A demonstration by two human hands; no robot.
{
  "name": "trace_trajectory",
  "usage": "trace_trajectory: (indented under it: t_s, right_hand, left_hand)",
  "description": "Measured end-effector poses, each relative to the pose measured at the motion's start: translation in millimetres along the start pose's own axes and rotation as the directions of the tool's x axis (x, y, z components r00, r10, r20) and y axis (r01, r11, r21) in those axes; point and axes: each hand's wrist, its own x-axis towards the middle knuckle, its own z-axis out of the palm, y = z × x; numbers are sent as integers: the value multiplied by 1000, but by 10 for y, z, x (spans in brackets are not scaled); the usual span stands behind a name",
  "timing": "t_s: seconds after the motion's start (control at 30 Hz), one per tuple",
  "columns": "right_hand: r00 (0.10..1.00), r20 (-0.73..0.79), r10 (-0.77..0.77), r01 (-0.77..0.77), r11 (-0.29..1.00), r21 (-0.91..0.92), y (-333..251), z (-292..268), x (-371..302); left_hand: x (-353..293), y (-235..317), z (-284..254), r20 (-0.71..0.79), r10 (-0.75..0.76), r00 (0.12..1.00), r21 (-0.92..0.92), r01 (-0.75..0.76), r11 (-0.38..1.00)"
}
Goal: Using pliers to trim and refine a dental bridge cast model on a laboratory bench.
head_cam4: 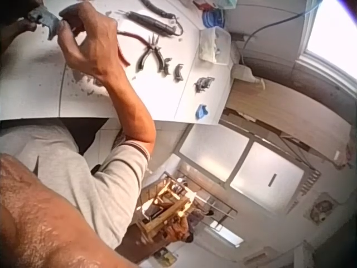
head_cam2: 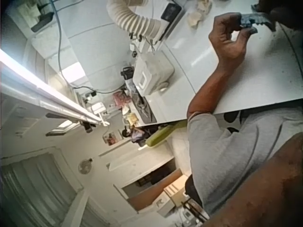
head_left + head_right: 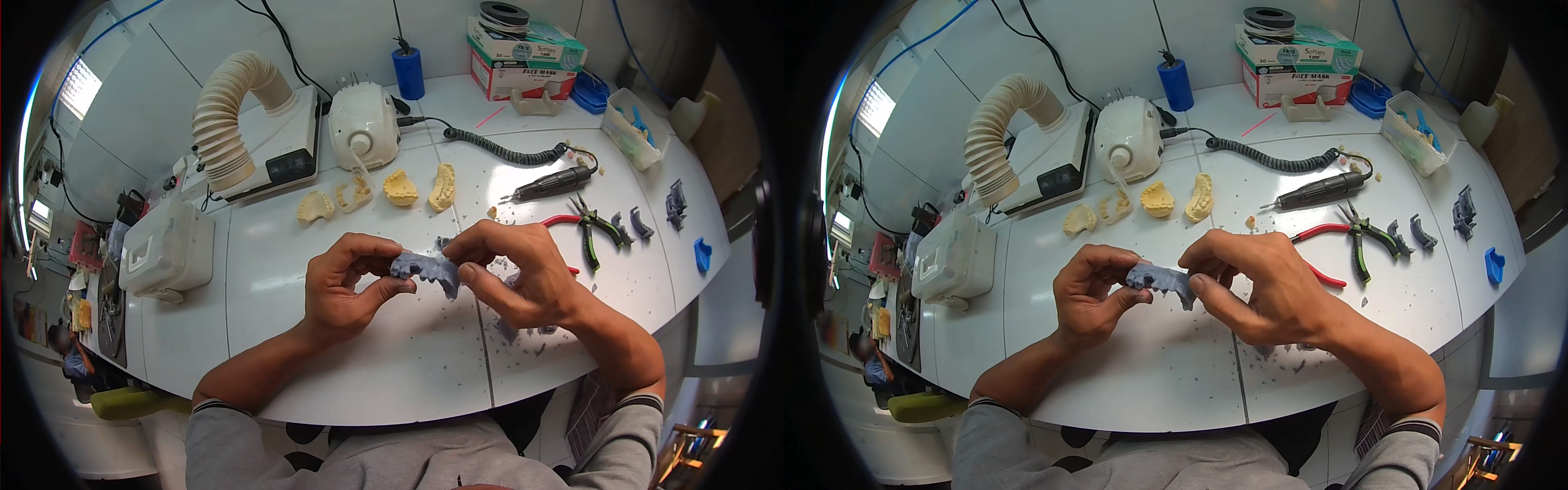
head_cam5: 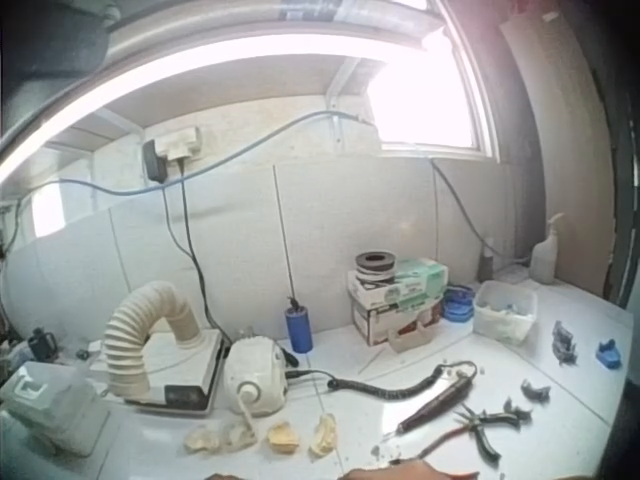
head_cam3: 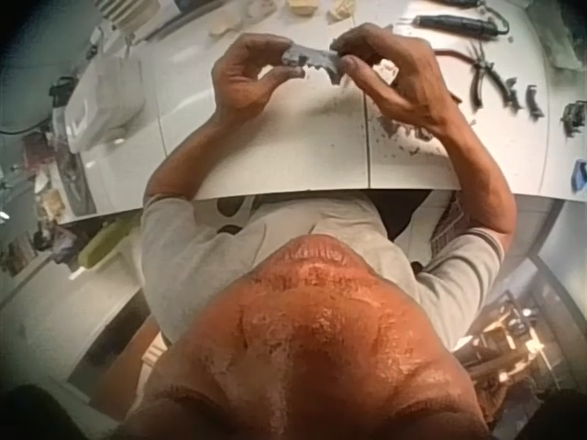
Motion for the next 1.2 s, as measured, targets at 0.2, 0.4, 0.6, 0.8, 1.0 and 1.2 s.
trace_trajectory:
  t_s: [0.2,0.4,0.6,0.8,1.0,1.2]
  right_hand:
    - [998,-38,59,-57,997,46,-3,73,-13]
    - [975,41,218,-222,953,205,-28,130,-26]
    - [976,59,211,-219,955,199,-39,152,-26]
    - [976,65,209,-216,967,132,-87,143,-4]
    - [972,58,226,-229,972,48,-104,168,-23]
    - [967,98,236,-247,963,113,-64,135,-15]
  left_hand:
    - [31,58,15,118,41,992,12,-42,999]
    - [38,57,41,130,109,986,87,-121,989]
    - [24,167,83,182,97,978,146,-124,981]
    - [39,212,108,230,146,962,213,-196,957]
    - [29,205,130,257,183,949,245,-247,937]
    - [40,193,128,233,180,956,180,-224,958]
